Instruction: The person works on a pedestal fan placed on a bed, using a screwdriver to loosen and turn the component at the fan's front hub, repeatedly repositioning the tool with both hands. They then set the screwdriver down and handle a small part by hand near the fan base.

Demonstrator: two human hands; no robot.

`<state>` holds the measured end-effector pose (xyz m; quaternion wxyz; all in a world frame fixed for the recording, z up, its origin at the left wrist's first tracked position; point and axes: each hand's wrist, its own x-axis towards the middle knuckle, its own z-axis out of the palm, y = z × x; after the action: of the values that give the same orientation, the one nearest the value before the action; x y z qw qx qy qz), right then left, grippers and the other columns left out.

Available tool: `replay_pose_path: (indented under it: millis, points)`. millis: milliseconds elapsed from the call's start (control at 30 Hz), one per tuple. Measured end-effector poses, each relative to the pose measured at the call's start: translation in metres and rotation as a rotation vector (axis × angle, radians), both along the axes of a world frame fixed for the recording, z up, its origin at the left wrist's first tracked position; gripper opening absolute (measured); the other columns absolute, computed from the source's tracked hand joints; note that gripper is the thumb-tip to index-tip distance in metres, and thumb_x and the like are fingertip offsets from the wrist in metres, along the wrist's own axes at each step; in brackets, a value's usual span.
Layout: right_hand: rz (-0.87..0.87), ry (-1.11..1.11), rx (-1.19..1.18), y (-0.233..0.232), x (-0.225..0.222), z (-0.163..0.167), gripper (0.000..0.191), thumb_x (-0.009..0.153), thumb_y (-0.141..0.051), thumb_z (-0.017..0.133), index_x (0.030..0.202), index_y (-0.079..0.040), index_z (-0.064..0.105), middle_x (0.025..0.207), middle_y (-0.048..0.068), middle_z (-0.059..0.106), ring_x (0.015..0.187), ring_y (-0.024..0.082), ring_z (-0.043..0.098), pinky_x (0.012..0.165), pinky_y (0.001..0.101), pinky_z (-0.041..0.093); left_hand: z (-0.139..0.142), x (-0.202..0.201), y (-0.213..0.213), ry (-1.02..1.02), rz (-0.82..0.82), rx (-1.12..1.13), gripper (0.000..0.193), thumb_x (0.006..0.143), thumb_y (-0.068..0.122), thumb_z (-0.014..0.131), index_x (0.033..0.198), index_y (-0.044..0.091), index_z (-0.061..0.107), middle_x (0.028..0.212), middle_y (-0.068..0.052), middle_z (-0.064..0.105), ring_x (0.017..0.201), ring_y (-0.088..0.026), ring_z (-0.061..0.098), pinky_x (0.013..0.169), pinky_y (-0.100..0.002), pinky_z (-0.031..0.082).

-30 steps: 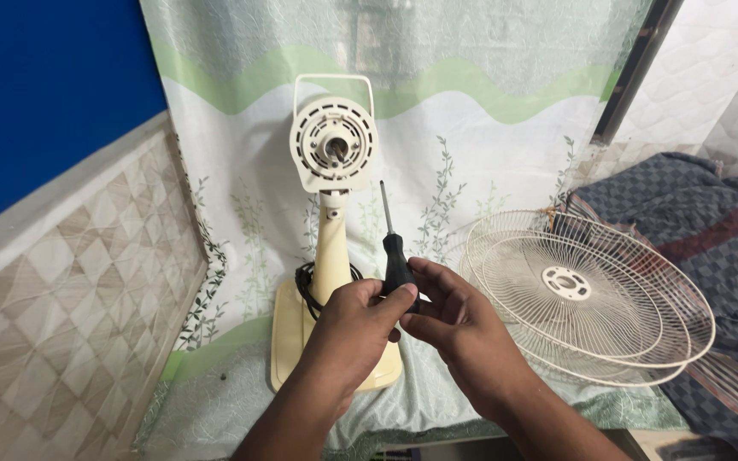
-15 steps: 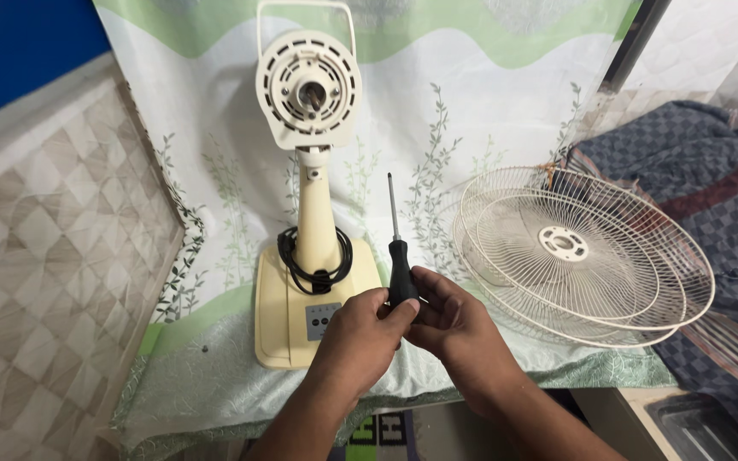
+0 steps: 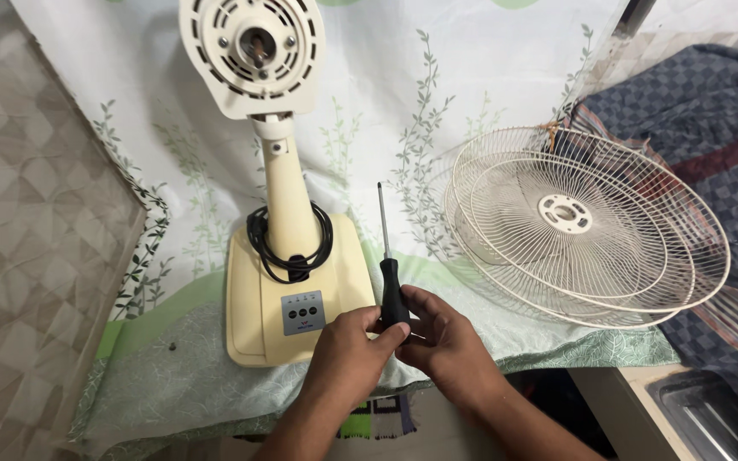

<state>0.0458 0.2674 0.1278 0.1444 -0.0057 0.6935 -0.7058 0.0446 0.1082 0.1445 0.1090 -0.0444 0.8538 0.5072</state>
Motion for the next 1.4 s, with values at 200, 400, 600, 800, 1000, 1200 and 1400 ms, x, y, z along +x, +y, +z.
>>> replay_pose_path:
  millis: [200, 400, 600, 800, 1000, 1200, 1400]
  points:
    - [-0.046, -0.079, 0.059, 0.004, -0.005, -0.013, 0.080, 0.077, 0.013, 0.065, 0.151, -0.009, 0.041, 0.134, 0.013, 0.067, 0.107, 0.020, 0.071, 0.090, 0.0324, 0.058, -0.023, -0.010, 0.005, -0.040, -0.026, 0.028, 0.030, 0.085, 0.035, 0.073, 0.105, 0.012, 0.078, 0.081, -0.009, 0.078, 0.067, -0.020, 0.071, 0.066, -0.037, 0.054]
    - [-0.031, -0.086, 0.092, 0.009, -0.010, -0.032, 0.081, 0.076, 0.013, 0.066, 0.150, -0.009, 0.043, 0.131, 0.013, 0.068, 0.107, 0.019, 0.070, 0.089, 0.0311, 0.058, -0.042, -0.016, 0.010, -0.040, -0.035, 0.074, 0.027, 0.085, 0.030, 0.074, 0.104, 0.012, 0.079, 0.075, -0.006, 0.078, 0.062, -0.016, 0.067, 0.063, -0.036, 0.052]
    - [-0.023, -0.065, 0.112, 0.019, -0.023, -0.057, 0.078, 0.076, 0.013, 0.067, 0.148, -0.006, 0.045, 0.136, 0.007, 0.063, 0.111, 0.017, 0.067, 0.088, 0.0318, 0.059, -0.067, -0.022, 0.024, -0.020, 0.019, 0.021, 0.024, 0.084, 0.027, 0.075, 0.102, 0.010, 0.078, 0.075, -0.010, 0.076, 0.063, -0.021, 0.069, 0.064, -0.038, 0.054]
    - [-0.012, -0.046, 0.197, 0.026, -0.033, -0.078, 0.078, 0.074, 0.012, 0.068, 0.147, -0.005, 0.048, 0.141, 0.004, 0.061, 0.091, 0.015, 0.062, 0.083, 0.0299, 0.057, -0.100, -0.034, 0.033, -0.017, 0.014, 0.016, 0.025, 0.084, 0.025, 0.075, 0.104, 0.010, 0.078, 0.084, -0.011, 0.079, 0.073, -0.023, 0.076, 0.069, -0.038, 0.056]
    - [0.016, -0.026, 0.205, 0.033, -0.041, -0.097, 0.078, 0.076, 0.010, 0.068, 0.150, -0.008, 0.048, 0.129, 0.002, 0.066, 0.081, 0.011, 0.057, 0.077, 0.0276, 0.054, -0.133, -0.043, 0.041, 0.014, 0.059, 0.003, 0.047, 0.080, 0.020, 0.080, 0.124, 0.007, 0.070, 0.109, -0.014, 0.077, 0.099, -0.024, 0.076, 0.086, -0.036, 0.059]
    - [0.060, -0.029, 0.272, 0.037, -0.044, -0.113, 0.080, 0.079, 0.005, 0.071, 0.154, -0.010, 0.047, 0.084, 0.001, 0.059, 0.074, 0.008, 0.053, 0.070, 0.0266, 0.050, -0.151, -0.046, 0.043, -0.011, 0.076, -0.032, 0.053, 0.079, 0.018, 0.082, 0.129, 0.005, 0.067, 0.113, -0.015, 0.075, 0.104, -0.025, 0.075, 0.090, -0.035, 0.058]
    - [0.056, -0.054, 0.379, 0.039, -0.043, -0.122, 0.082, 0.081, 0.002, 0.070, 0.156, -0.012, 0.041, 0.079, 0.000, 0.058, 0.070, 0.009, 0.053, 0.067, 0.0265, 0.048, -0.146, -0.042, 0.046, -0.027, 0.097, -0.064, 0.056, 0.077, 0.019, 0.083, 0.129, 0.008, 0.068, 0.108, -0.013, 0.077, 0.097, -0.024, 0.077, 0.087, -0.035, 0.059]
